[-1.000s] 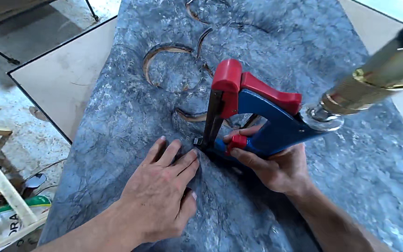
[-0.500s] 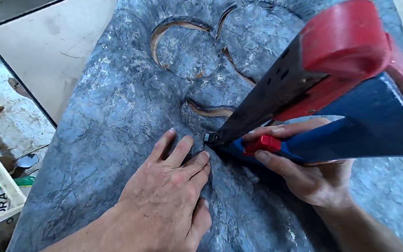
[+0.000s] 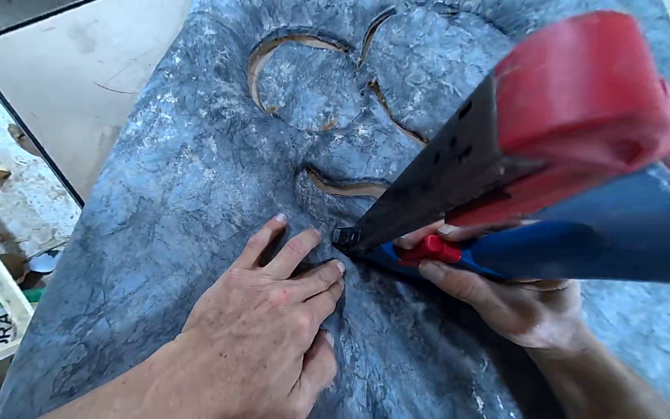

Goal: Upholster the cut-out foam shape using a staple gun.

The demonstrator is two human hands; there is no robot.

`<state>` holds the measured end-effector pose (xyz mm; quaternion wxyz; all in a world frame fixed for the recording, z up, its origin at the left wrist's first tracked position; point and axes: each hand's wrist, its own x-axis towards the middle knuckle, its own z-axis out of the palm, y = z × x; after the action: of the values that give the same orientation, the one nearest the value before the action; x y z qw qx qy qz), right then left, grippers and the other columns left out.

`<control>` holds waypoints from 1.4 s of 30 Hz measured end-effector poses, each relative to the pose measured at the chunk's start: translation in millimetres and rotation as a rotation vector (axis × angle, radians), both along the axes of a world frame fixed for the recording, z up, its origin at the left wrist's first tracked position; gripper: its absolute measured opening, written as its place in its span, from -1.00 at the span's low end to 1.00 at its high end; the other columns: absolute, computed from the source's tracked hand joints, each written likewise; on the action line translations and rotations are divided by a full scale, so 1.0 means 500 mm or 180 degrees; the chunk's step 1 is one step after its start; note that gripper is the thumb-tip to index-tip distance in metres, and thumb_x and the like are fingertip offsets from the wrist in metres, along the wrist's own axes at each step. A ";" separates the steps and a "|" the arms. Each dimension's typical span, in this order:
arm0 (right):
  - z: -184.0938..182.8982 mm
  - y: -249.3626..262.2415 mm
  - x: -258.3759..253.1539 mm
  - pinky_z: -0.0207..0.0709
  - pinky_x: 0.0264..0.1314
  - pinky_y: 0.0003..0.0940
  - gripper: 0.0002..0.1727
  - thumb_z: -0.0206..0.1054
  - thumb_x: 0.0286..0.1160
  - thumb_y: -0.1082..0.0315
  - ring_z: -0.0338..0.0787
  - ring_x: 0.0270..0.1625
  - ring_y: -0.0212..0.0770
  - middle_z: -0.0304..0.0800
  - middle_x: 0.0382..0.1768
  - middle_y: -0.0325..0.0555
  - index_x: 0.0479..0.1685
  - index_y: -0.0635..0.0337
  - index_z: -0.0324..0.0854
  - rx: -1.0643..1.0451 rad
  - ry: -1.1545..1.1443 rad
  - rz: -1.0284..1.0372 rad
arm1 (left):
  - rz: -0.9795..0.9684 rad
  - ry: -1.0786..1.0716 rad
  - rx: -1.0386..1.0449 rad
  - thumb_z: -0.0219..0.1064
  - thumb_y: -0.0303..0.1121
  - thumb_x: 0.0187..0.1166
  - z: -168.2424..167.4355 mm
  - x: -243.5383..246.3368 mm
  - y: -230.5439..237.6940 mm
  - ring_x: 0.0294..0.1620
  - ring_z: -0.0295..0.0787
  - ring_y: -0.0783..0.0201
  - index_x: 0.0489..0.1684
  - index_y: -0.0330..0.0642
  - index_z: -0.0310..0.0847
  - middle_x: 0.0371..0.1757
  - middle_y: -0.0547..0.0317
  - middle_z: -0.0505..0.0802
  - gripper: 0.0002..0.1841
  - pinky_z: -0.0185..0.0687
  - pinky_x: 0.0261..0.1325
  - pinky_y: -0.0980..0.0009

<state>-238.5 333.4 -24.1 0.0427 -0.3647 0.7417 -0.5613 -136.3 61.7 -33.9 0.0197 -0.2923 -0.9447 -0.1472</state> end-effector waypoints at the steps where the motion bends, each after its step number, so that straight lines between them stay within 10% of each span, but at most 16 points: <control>1: 0.002 0.001 0.002 0.79 0.22 -0.44 -0.67 0.49 0.47 0.27 0.84 0.14 -0.42 0.86 0.07 -0.48 0.20 -0.20 0.68 0.0068 0.0065 0.0012 | 0.0014 -0.0029 0.0004 -0.15 0.02 0.65 0.001 0.000 0.000 0.82 0.25 0.05 0.39 0.25 0.76 0.53 0.51 0.73 -0.43 -0.22 0.82 -0.33; 11: 0.004 0.008 0.025 0.76 0.17 -0.57 -0.70 0.51 0.47 0.22 0.83 0.08 -0.60 0.86 0.02 -0.64 0.16 -0.29 0.72 0.0226 0.0095 -0.0186 | 0.0018 -0.0078 0.0048 -0.15 0.01 0.64 0.001 -0.004 0.003 0.80 0.28 0.08 0.37 0.25 0.77 0.51 0.53 0.74 -0.44 -0.21 0.83 -0.28; 18: -0.006 0.012 0.027 0.83 0.09 -0.39 -0.70 0.54 0.42 0.18 0.89 0.01 -0.36 0.89 -0.04 -0.38 0.11 -0.12 0.72 0.0172 -0.0033 -0.0213 | 0.0010 0.0064 0.0130 -0.12 -0.01 0.63 -0.001 0.000 0.004 0.78 0.32 0.11 0.31 0.26 0.80 0.46 0.54 0.78 -0.46 -0.14 0.83 -0.26; 22: -0.004 0.006 0.017 0.83 0.22 -0.20 -0.64 0.50 0.42 0.31 0.89 0.12 -0.15 0.90 0.08 -0.20 0.22 -0.05 0.67 -0.0073 -0.0096 0.0105 | 0.0353 0.0608 0.0762 0.15 -0.13 0.54 -0.003 0.033 -0.014 0.64 0.56 0.12 0.15 -0.06 0.84 0.38 0.22 0.84 -0.58 0.28 0.79 -0.03; 27: 0.002 0.005 0.011 0.84 0.21 -0.21 -0.63 0.50 0.38 0.37 0.91 0.10 -0.12 0.91 0.06 -0.15 0.20 0.08 0.65 -0.0162 -0.0232 0.0192 | 0.0294 0.0119 -0.0002 -0.17 0.05 0.71 0.008 0.059 -0.015 0.91 0.06 0.07 0.56 0.15 0.63 0.73 0.45 0.54 -0.40 -0.14 0.87 -0.26; 42: -0.002 0.007 0.037 0.81 0.13 -0.46 -0.71 0.51 0.44 0.24 0.87 0.07 -0.43 0.88 0.01 -0.45 0.12 -0.18 0.70 0.0059 0.0005 0.0022 | 0.0109 -0.0069 -0.0024 -0.16 0.00 0.62 0.007 0.038 0.002 0.84 0.19 -0.03 0.34 0.31 0.77 0.52 0.55 0.73 -0.44 -0.21 0.80 -0.33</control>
<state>-220.0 336.8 -25.2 0.0474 -0.3672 0.7457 -0.5539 -117.4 62.7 -30.3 0.0109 -0.2745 -0.9503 -0.1464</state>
